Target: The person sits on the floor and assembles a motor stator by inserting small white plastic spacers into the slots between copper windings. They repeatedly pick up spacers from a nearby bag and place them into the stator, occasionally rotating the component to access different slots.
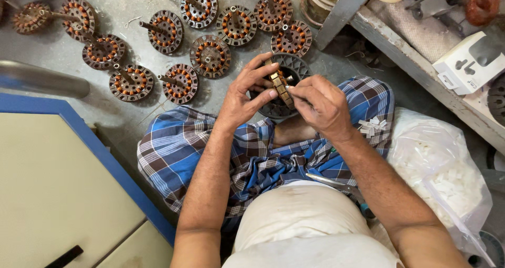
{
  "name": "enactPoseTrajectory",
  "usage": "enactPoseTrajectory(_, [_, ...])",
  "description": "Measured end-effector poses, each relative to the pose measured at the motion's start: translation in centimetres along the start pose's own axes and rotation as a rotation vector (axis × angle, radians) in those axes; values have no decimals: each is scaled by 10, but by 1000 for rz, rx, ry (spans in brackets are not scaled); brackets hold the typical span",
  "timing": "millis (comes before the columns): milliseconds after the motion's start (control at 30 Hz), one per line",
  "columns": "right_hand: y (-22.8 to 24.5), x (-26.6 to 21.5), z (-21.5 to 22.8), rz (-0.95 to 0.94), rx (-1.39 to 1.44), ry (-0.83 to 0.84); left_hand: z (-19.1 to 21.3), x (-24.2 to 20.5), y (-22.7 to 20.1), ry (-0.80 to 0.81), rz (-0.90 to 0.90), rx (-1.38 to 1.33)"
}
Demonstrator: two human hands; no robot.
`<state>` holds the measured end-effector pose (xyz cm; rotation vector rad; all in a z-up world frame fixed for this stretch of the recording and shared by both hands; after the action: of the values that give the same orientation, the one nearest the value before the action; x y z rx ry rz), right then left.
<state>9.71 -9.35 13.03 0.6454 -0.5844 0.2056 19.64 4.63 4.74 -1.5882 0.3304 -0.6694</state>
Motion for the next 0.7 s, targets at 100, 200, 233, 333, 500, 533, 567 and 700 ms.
enactPoseTrajectory(100, [2,6,-1,44,-32,55,-1,0,2,-18,10,0])
enactPoseTrajectory(200, [2,13,0,40,-30,127,-1,1,3,-27,18,-10])
enactPoseTrajectory(233, [0,16,0,17,-21,159,-1,1,3,-28,21,-10])
enactPoseTrajectory(333, [-6,23,-3,-77,-37,241,-1,1,2,-32,22,-13])
enactPoseTrajectory(500, [-21,28,-13,-229,-67,369,-1,1,2,-37,27,-38])
enactPoseTrajectory(533, [-25,29,-15,-242,-66,387,0,1,3,-40,30,-36])
enactPoseTrajectory(567, [-29,30,-17,-255,-65,404,0,1,3,-43,33,-33])
enactPoseTrajectory(700, [-42,37,-22,-277,131,425,0,0,4,-48,33,-29])
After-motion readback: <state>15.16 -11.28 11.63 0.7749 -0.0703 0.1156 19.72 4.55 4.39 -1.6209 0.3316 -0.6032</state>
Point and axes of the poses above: each hand's wrist, its own x-axis towards the middle knuckle, its own z-axis out of the back of the hand, y = z × x, the point moved 8 cm from there along x, towards the middle knuckle, and after that the axes turned 3 degrees about -y, right-handed, at the moved point
